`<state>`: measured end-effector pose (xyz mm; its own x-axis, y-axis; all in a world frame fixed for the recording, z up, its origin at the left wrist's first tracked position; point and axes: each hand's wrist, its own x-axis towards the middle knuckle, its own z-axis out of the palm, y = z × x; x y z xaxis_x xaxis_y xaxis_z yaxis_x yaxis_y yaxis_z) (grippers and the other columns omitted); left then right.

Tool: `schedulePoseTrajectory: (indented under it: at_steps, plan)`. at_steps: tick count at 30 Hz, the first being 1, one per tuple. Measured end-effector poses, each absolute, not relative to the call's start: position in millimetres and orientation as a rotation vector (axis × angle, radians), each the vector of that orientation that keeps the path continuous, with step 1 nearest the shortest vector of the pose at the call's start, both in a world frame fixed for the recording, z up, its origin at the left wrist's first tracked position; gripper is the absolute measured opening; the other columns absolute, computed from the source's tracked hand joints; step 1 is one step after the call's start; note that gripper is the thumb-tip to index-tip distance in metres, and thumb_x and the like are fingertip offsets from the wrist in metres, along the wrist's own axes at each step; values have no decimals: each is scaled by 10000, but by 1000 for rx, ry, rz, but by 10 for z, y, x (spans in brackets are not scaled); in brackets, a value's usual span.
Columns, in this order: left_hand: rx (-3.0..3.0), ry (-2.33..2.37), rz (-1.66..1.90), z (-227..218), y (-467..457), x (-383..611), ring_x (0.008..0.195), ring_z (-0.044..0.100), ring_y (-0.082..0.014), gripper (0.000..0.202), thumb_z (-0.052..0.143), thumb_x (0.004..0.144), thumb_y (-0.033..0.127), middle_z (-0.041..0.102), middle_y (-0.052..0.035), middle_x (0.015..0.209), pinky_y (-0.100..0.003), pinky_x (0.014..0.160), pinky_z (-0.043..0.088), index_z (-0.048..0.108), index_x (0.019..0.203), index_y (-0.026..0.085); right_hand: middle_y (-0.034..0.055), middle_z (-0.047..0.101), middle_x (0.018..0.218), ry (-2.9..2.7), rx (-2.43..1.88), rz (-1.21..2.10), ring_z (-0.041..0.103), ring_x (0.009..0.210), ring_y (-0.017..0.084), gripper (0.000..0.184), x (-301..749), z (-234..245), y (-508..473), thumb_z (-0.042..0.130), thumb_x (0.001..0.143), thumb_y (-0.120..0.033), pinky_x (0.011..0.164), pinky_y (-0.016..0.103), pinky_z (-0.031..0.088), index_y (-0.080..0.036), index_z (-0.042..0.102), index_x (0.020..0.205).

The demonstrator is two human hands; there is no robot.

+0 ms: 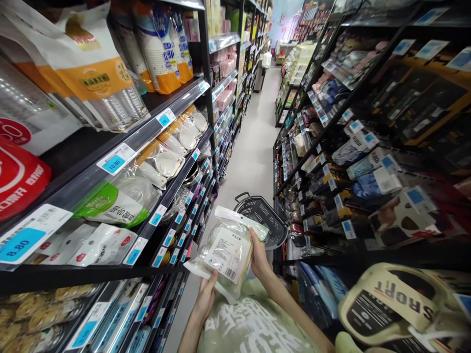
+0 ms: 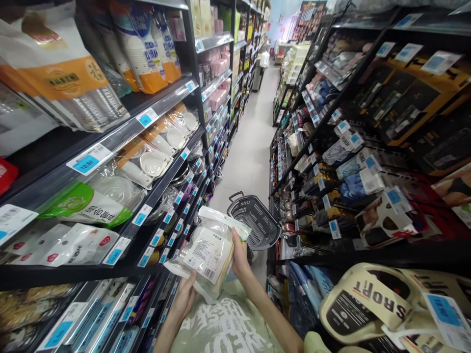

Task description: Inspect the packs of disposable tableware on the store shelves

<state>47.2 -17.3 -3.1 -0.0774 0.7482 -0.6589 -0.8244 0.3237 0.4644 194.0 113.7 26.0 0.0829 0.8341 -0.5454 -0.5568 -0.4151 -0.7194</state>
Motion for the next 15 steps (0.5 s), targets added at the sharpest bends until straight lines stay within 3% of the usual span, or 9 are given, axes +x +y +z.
schedulePoseTrajectory:
  at_steps: [11, 15]
  plan:
    - [-57, 1046, 1316, -44, -185, 476, 1379, 479, -349, 1127, 918, 660, 468, 524, -178, 1470, -461, 1209, 359, 303, 1561, 184, 64, 695, 1293, -289, -1241, 1581, 620, 1242, 277, 542, 1930, 230, 1143, 802, 758, -495, 1066, 370, 513, -166, 704, 1178]
    - [-40, 1045, 1305, -38, -196, 476, 1358, 503, -352, 1065, 880, 721, 448, 511, -180, 1481, -481, 1209, 351, 287, 1572, 204, 70, 706, 1270, -329, -1251, 1609, 628, 1224, 290, 504, 1949, 246, 1134, 776, 779, -516, 1001, 368, 550, -157, 719, 1129]
